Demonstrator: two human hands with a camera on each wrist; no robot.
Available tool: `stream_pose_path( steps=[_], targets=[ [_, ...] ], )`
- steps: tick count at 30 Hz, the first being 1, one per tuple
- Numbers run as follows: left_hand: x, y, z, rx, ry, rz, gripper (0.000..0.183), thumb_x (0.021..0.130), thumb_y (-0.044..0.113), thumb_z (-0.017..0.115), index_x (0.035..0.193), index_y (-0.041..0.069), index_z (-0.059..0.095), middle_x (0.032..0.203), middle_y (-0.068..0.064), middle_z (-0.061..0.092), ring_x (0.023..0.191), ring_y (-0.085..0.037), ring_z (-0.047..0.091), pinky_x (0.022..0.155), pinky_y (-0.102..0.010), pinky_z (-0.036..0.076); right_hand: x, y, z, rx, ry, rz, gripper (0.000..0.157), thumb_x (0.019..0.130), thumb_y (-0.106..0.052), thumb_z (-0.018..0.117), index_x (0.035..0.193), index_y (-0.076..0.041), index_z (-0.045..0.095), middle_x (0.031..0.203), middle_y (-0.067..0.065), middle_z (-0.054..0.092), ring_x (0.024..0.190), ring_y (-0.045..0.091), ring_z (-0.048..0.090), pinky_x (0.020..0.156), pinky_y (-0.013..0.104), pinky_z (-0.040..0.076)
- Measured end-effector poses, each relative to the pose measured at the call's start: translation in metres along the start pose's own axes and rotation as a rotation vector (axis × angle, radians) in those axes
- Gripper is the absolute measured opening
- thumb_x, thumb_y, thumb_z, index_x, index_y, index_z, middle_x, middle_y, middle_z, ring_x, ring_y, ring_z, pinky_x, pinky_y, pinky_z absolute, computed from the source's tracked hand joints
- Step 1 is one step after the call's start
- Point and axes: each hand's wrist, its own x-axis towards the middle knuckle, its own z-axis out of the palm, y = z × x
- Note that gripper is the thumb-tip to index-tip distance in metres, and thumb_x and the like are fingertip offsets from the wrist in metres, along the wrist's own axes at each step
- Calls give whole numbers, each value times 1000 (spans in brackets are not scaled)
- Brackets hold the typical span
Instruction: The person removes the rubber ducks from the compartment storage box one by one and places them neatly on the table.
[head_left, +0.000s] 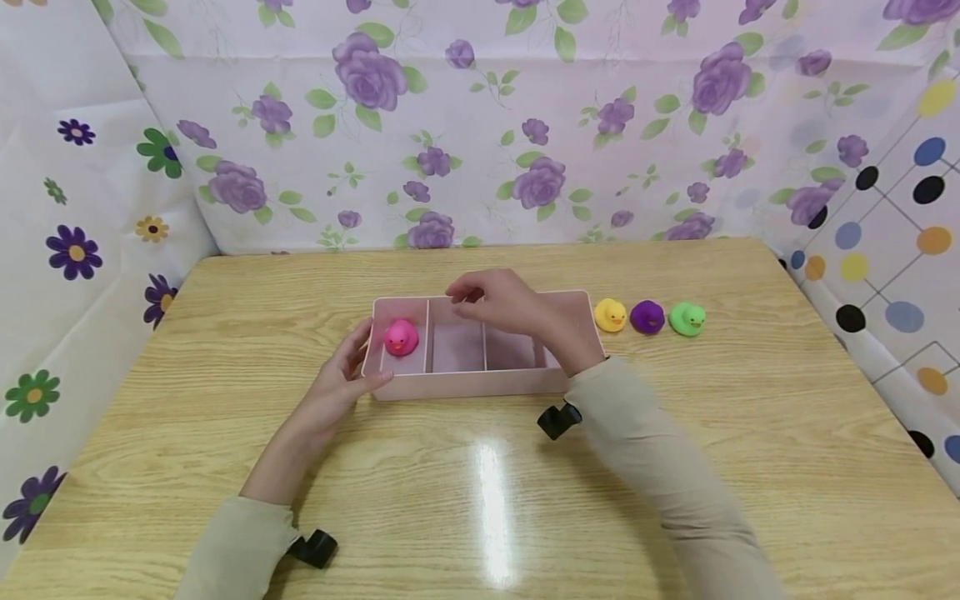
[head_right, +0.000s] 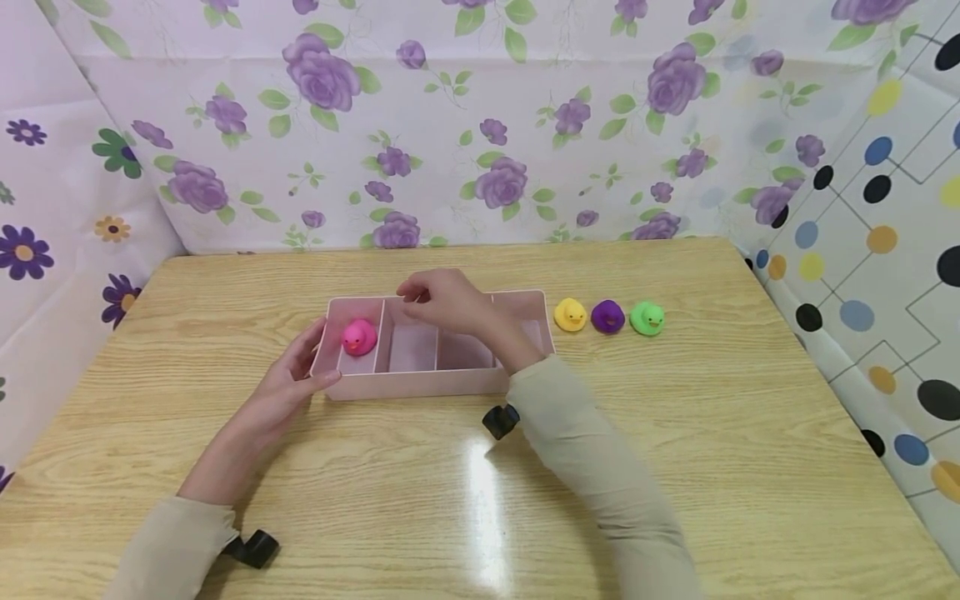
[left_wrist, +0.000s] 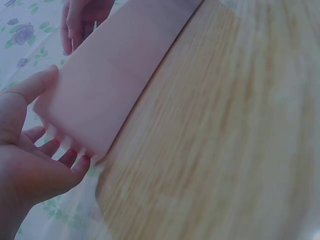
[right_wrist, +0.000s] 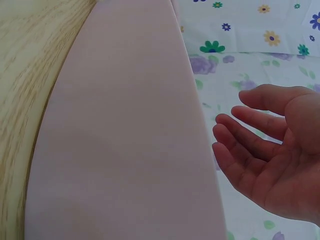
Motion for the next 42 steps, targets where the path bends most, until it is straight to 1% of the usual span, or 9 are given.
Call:
stream_pose_path(
  steps=[7,15,22,28,33,42],
  targets=[
    [0,0,0,-3,-3,3,82,92,1,61,156,14,12,161,-6,10,144,-28,12,115,-45,15,7,-3,9,30,-2,-6,28,92,-9,63,118,1,66,103,7,68,94,18,60,82,25,50],
    [1,-1,1,-24,-3,27,82,91,-2,60,156,10,12,161,-9,10,144,-30,13,115,-46,16,13,-5,21,81,21,19,28,92,-9,63,118,-1,67,104,7,69,96,17,61,84,23,49],
    [1,-2,1,-21,-7,5,82,92,0,60,156,13,12,161,-7,10,144,-28,12,115,-45,16,17,-2,33,107,46,26,27,91,-10,65,116,0,68,103,7,69,95,17,62,84,21,49],
    [1,-2,-1,-9,-9,4,82,92,2,60,156,13,11,161,-6,9,145,-28,10,115,-46,14,19,-3,41,137,54,11,27,91,-8,66,116,2,67,102,9,68,94,18,61,82,21,49],
    [1,-1,-1,-1,-9,1,82,92,2,61,156,13,11,161,-6,9,145,-29,10,115,-47,14,21,-8,47,114,52,-7,26,91,-10,66,114,2,68,101,9,68,92,18,61,79,20,50],
    [1,-1,-1,1,-12,3,82,93,2,60,156,13,10,161,-5,7,145,-29,7,115,-47,13,27,-17,57,50,53,-28,26,90,-8,65,114,2,68,104,10,68,94,18,61,80,19,49]
  ],
)
